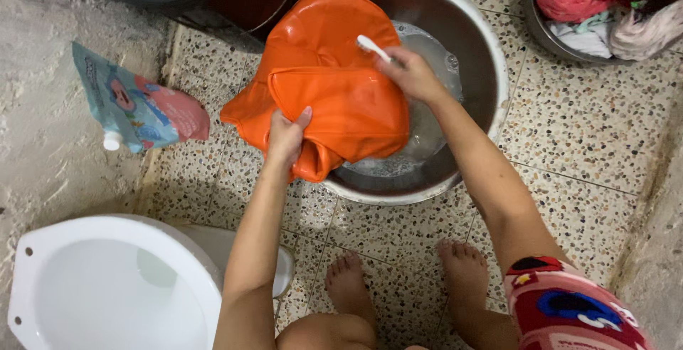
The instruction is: The person washes an orange garment by hand in a metal basin filled with soapy water. They scrub the fabric using a toothbrush and rinse it in the basin.
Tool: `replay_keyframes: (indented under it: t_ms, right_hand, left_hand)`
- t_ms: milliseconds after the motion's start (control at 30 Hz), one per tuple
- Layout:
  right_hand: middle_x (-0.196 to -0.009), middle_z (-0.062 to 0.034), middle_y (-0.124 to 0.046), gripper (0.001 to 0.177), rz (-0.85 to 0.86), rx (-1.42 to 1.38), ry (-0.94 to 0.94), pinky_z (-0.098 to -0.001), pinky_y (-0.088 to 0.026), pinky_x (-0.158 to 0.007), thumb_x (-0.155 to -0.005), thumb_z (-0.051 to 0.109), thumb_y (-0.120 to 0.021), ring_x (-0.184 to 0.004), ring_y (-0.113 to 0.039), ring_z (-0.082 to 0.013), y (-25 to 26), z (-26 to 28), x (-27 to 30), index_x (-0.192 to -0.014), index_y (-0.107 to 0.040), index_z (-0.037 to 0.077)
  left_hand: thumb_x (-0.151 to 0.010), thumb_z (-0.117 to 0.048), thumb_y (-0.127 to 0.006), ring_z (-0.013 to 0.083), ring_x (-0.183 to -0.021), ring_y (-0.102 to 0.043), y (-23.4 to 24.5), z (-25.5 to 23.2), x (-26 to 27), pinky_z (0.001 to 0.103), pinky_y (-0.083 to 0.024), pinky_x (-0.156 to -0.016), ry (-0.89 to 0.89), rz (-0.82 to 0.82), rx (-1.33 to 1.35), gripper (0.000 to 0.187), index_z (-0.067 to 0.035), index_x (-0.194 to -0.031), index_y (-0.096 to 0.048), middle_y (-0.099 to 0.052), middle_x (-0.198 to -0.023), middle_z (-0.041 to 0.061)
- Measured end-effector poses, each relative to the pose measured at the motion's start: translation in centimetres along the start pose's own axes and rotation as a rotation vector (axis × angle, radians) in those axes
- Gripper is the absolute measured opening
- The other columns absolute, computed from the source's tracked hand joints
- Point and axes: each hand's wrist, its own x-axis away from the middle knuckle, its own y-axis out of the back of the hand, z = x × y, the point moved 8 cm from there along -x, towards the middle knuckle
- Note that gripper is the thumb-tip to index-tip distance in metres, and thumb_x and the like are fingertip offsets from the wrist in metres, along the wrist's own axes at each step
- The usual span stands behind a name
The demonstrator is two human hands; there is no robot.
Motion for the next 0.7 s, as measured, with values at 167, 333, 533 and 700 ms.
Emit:
replay_keyframes:
  t_ms: [167, 333, 533, 700]
  right_hand:
    - [-0.105, -0.0213, -0.069, 0.029, -0.696, 0.609, -0.029, -0.0407, -0.054, -0.083, -0.090, 0.009, -0.067, -0.094, -0.068, -0.0347, 4.4, -13.5, 3.1, -0.115, -0.081, 0.010]
    - [-0.069, 0.0022, -0.059, 0.021, -0.347, -0.489, -0.419, -0.0356, -0.041, -0.055, -0.107, 0.021, -0.068, -0.060, -0.051, -0.0157, -0.8, -14.6, 4.0, -0.108, -0.076, 0.001]
    - [-0.098, -0.0084, -0.074, 0.017, -0.260, -0.071, 0.222, -0.0341, -0.056, -0.073, -0.098, 0.012, -0.069, -0.085, -0.070, -0.0176, -10.2, 8.5, 8.2, -0.112, -0.069, 0.003]
    - [-0.083, -0.0134, -0.070, 0.009, -0.269, 0.078, 0.062, -0.0370, -0.053, -0.065, -0.101, 0.010, -0.064, -0.070, -0.067, -0.0215, -11.1, 8.5, 9.4, -0.096, -0.065, 0.003]
  left_hand:
    - [-0.101, -0.007, -0.061, 0.0263, -0.114, -0.068, 0.3, 1.8, 0.0, 0.040, -0.056, -0.100, 0.002, -0.026, 0.134, 0.034, 0.005, -0.132, -0.058, -0.068, -0.130, 0.016]
    - [-0.103, -0.004, -0.056, 0.0278, -0.116, -0.067, 0.2, 1.9, -0.2, 0.041, -0.055, -0.102, 0.004, -0.006, 0.289, 0.031, 0.005, -0.133, -0.057, -0.066, -0.132, 0.017]
    - [-0.089, 0.002, -0.062, 0.0309, -0.108, -0.070, 1.7, 6.4, -2.5, 0.046, -0.058, -0.095, -0.040, 0.021, 0.366, 0.038, 0.003, -0.127, -0.059, -0.068, -0.122, 0.016]
    - [-0.086, -0.004, -0.073, 0.0359, -0.101, -0.073, 2.3, 9.9, -2.0, 0.053, -0.061, -0.092, 0.245, -0.027, 0.600, 0.032, 0.004, -0.116, -0.064, -0.072, -0.111, 0.019]
